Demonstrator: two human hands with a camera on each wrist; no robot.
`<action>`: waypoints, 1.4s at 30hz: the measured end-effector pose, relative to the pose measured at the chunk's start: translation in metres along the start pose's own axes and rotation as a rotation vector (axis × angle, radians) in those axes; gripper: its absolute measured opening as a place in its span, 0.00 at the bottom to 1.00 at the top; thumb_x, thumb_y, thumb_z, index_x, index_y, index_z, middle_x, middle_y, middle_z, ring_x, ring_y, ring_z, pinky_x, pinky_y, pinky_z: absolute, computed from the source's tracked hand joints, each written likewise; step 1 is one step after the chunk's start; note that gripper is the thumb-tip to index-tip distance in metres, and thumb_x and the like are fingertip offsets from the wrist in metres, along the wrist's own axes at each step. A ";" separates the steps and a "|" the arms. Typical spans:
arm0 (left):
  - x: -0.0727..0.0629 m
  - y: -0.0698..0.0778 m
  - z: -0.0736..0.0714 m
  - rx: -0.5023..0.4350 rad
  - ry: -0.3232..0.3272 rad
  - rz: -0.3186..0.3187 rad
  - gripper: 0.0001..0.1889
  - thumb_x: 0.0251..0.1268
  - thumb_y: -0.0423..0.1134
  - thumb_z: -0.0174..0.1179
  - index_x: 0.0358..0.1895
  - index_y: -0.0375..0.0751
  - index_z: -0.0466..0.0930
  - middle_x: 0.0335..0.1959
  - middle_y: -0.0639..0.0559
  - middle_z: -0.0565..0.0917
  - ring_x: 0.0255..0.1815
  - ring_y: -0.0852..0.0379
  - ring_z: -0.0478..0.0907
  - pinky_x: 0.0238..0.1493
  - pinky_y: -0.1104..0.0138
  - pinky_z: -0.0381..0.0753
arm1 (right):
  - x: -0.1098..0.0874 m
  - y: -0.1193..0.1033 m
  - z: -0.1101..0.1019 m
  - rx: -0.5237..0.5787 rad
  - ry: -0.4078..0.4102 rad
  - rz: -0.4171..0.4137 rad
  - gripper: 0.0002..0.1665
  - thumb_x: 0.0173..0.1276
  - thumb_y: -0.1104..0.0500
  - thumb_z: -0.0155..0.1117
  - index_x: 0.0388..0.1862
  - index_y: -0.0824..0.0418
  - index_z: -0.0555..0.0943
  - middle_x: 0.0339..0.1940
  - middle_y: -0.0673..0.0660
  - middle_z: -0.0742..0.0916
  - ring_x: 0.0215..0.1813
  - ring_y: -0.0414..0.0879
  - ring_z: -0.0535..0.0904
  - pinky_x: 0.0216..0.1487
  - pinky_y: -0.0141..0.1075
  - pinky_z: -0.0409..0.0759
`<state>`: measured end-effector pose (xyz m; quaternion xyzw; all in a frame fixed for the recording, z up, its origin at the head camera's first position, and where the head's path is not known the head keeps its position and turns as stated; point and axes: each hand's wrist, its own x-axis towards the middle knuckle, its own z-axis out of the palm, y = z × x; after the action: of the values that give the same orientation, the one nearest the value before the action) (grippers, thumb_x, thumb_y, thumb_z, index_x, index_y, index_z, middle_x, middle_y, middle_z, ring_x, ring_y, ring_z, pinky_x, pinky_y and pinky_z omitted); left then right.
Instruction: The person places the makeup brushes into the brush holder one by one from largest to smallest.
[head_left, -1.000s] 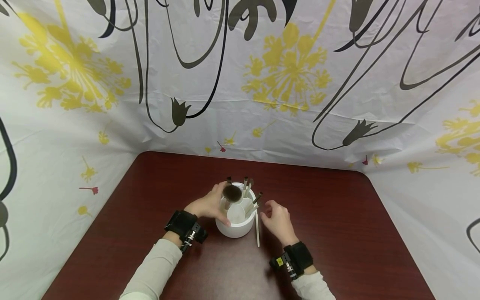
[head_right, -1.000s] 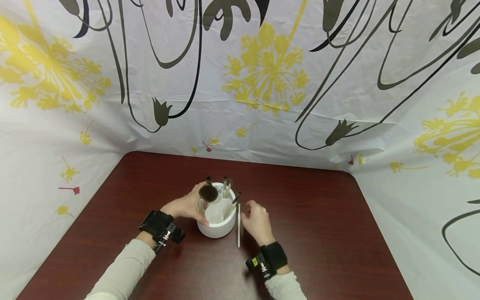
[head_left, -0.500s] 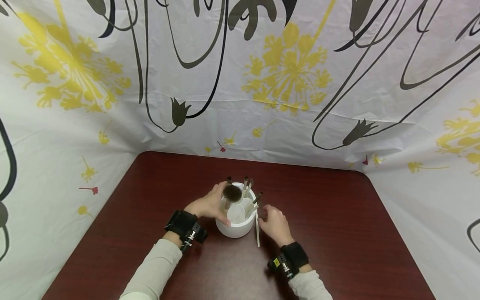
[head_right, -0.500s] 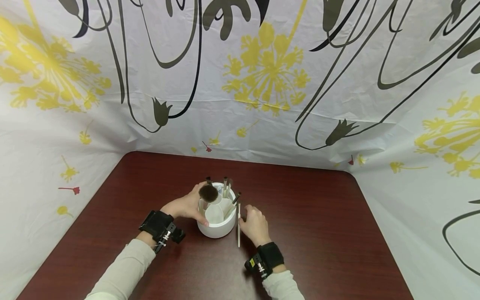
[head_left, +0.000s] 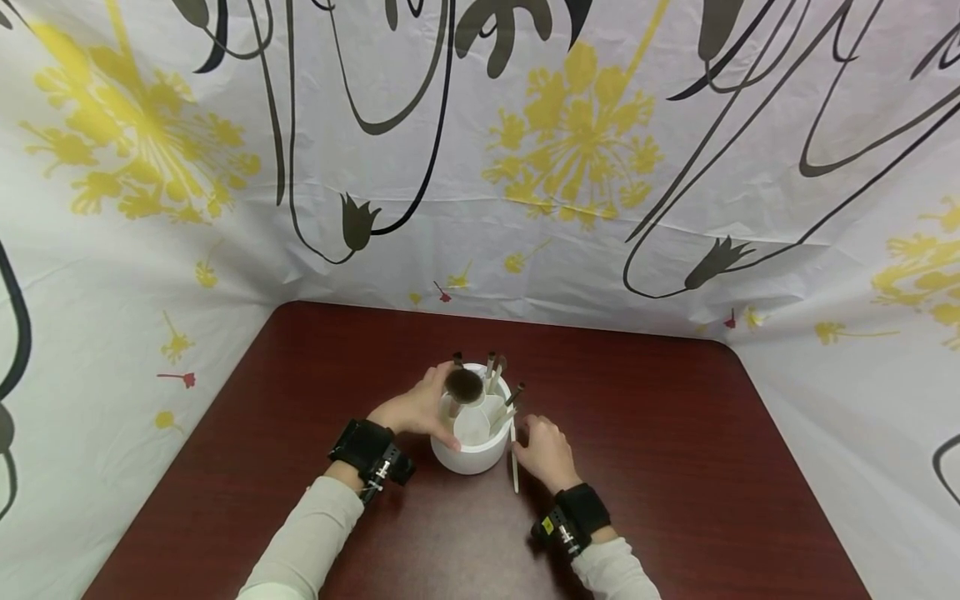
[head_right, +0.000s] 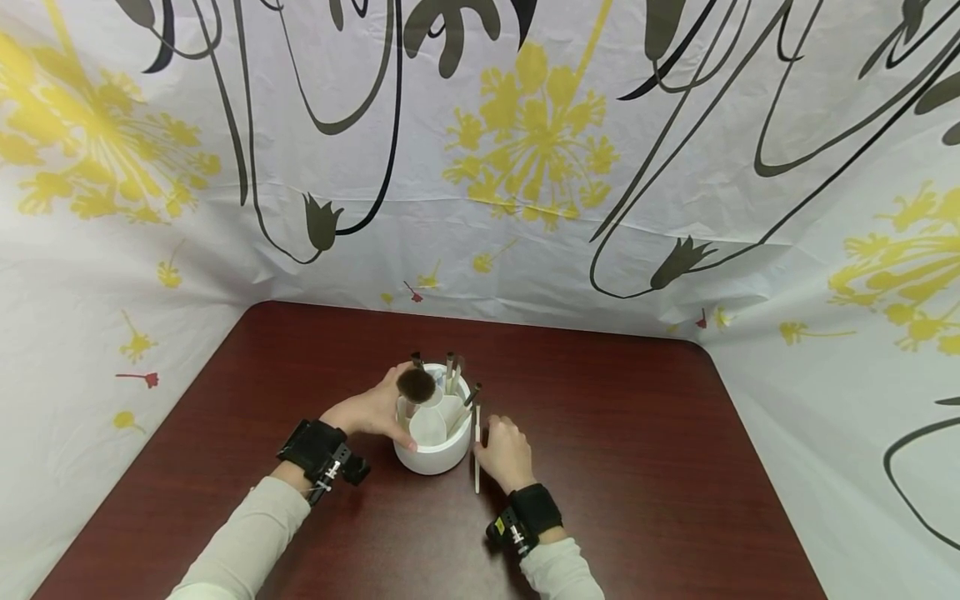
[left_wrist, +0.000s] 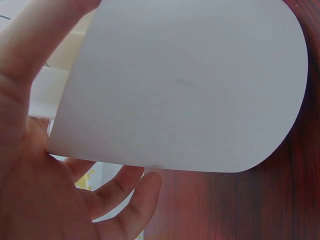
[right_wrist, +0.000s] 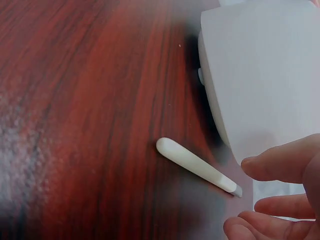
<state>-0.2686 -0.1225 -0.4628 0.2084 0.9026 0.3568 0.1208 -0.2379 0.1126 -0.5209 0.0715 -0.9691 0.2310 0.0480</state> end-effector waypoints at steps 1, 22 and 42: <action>0.000 0.000 0.000 0.001 -0.001 -0.001 0.68 0.17 0.49 0.80 0.68 0.36 0.44 0.60 0.36 0.58 0.61 0.43 0.59 0.58 0.53 0.65 | 0.000 0.000 0.001 -0.003 0.000 -0.002 0.21 0.46 0.56 0.69 0.39 0.65 0.79 0.30 0.57 0.80 0.32 0.54 0.79 0.27 0.45 0.75; 0.001 0.000 -0.003 -0.004 -0.003 0.022 0.67 0.18 0.48 0.80 0.67 0.36 0.44 0.60 0.36 0.58 0.61 0.44 0.58 0.59 0.53 0.64 | -0.001 -0.002 0.013 0.000 -0.021 -0.002 0.19 0.45 0.61 0.68 0.37 0.70 0.79 0.28 0.60 0.80 0.32 0.55 0.79 0.29 0.43 0.76; 0.002 -0.003 0.001 -0.003 -0.004 -0.010 0.68 0.17 0.49 0.80 0.68 0.37 0.44 0.60 0.37 0.58 0.61 0.44 0.60 0.58 0.54 0.65 | -0.001 -0.002 0.013 0.048 -0.036 -0.004 0.06 0.45 0.69 0.63 0.20 0.62 0.74 0.17 0.52 0.75 0.21 0.43 0.71 0.21 0.35 0.69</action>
<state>-0.2714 -0.1234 -0.4657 0.2043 0.9030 0.3569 0.1246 -0.2370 0.1048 -0.5316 0.0787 -0.9639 0.2526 0.0292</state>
